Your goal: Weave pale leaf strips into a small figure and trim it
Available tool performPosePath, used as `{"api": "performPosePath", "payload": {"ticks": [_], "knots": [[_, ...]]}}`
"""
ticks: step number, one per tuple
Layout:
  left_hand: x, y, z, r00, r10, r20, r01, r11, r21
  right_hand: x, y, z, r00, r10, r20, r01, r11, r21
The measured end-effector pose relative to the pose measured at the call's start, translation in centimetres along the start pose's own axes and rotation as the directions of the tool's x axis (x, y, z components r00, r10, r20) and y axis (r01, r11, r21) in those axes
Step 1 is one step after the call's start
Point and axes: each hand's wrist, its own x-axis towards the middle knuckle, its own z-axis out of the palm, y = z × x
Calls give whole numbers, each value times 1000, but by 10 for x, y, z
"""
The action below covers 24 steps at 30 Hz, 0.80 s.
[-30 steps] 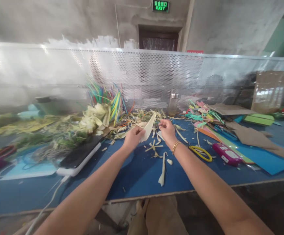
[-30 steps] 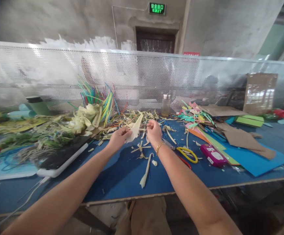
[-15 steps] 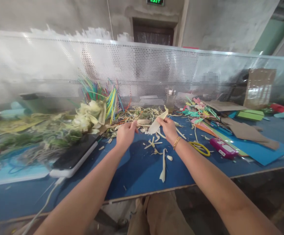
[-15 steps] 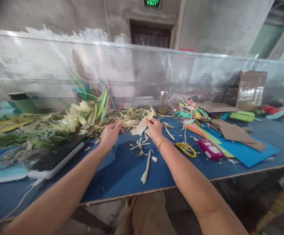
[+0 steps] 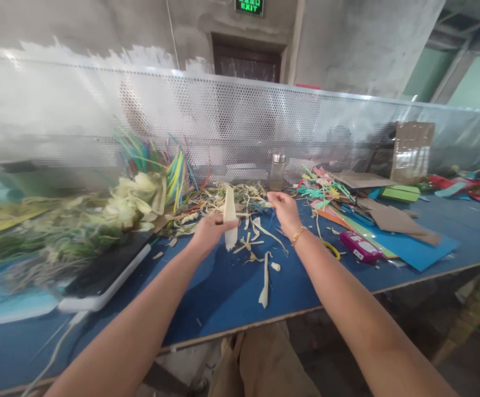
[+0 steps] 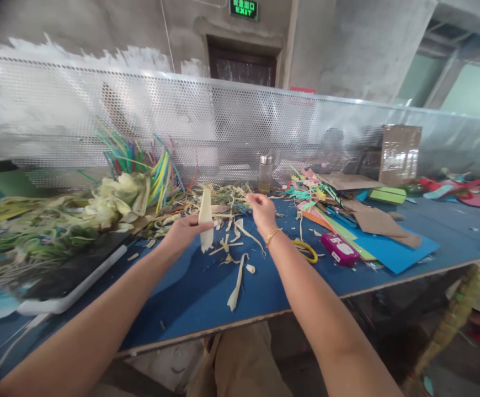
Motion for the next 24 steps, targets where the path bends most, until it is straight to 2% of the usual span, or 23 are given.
{"api": "performPosePath", "payload": {"ticks": [2, 3, 5, 7, 8, 9, 12, 15, 18, 22, 24], "knots": [[2, -3, -2, 989, -121, -86, 102, 975, -198, -1, -9, -30, 985, -37, 171, 84, 957, -278], [3, -4, -4, 979, -162, -120, 124, 954, -274, -5, -14, -46, 956, -37, 290, 174, 868, -465], [5, -5, -6, 967, -203, -153, 129, 911, -392, -20, -21, -76, 913, 51, 406, 319, 532, -784], [6, -4, -6, 967, -196, -161, 100, 878, -468, -39, -24, -101, 896, 205, 395, 355, 206, -912], [6, -3, -5, 968, -184, -172, 79, 870, -486, -48, -25, -110, 881, 287, 377, 361, 107, -926], [6, -2, -3, 967, -171, -189, 57, 868, -494, -55, -25, -117, 862, 353, 363, 368, 56, -928], [3, 2, 1, 964, -144, -222, 19, 874, -485, -69, -24, -123, 826, 413, 384, 413, 21, -911], [1, 4, 3, 962, -164, -218, 44, 882, -469, -69, -23, -121, 832, 403, 380, 414, 4, -910], [0, 5, 3, 952, -194, -236, 66, 885, -461, -65, -23, -124, 828, 403, 389, 415, 27, -910], [-1, 5, 2, 937, -189, -295, 55, 910, -410, -60, -27, -140, 789, 432, 436, 467, 38, -883], [-2, 5, 4, 937, -174, -304, 51, 926, -373, -59, -31, -149, 796, 417, 438, 453, 69, -889]]}}
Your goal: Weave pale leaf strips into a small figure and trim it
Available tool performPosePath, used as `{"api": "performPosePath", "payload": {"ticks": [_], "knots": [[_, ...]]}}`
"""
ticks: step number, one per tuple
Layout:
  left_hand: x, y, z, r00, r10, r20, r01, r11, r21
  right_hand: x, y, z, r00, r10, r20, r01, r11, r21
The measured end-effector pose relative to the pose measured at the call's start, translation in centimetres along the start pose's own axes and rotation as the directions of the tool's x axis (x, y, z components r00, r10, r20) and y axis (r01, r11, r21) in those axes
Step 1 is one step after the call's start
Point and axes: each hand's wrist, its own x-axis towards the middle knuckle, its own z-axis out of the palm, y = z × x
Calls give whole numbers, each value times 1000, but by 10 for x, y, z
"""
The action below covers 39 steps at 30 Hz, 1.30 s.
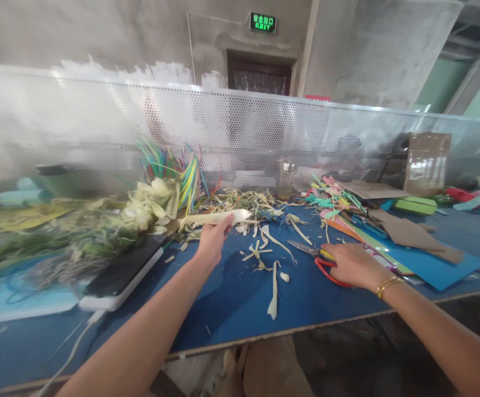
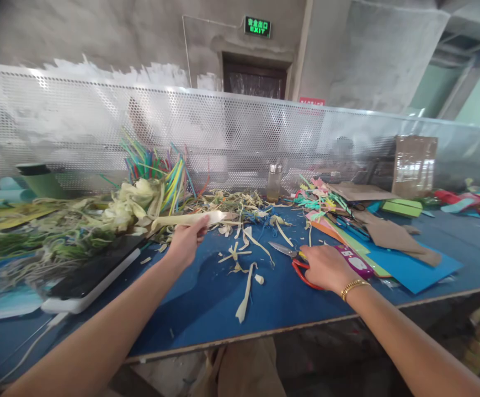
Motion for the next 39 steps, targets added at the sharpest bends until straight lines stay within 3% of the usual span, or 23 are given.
{"api": "performPosePath", "payload": {"ticks": [2, 4, 5, 7, 10, 13, 17, 22, 25, 31, 39], "knots": [[-2, -1, 1, 1000, 23, 2, -23, 999, 43, -3, 6, -2, 999, 29, -23, -25, 989, 149], [-4, -3, 3, 998, 56, 2, -56, 995, 87, -5, 7, -3, 998, 67, -11, -55, 893, 446], [-5, -3, 4, 997, 73, 2, -73, 992, 104, -6, 6, -3, 996, 84, -4, -64, 788, 613], [-6, -5, 8, 995, 97, 1, -96, 988, 121, -7, 0, -4, 994, 104, -23, -31, 486, 873], [-6, -2, 17, 993, 116, -12, -114, 987, 110, -8, -18, -9, 993, 79, -90, 83, 87, 993], [-5, 6, 30, 987, 158, -7, -157, 983, 95, -10, -40, -20, 995, -13, -95, 93, -106, 990], [-8, 20, 53, 968, 250, 23, -250, 968, 10, -14, -66, -33, 991, -134, -14, 0, -105, 994], [-24, 19, 82, 975, 222, -17, -223, 971, -90, -15, -87, -31, 996, -91, 23, -22, 12, 1000], [-32, 10, 93, 986, 166, -32, -169, 979, -115, -11, -93, -26, 998, -55, -5, 6, 20, 1000], [-39, -1, 96, 986, 166, 4, -165, 984, -61, -4, -98, -25, 1000, 4, 12, -12, -62, 998], [-41, -6, 98, 982, 183, 54, -180, 982, -56, -4, -98, -27, 1000, 28, 10, -8, -82, 997]]}}
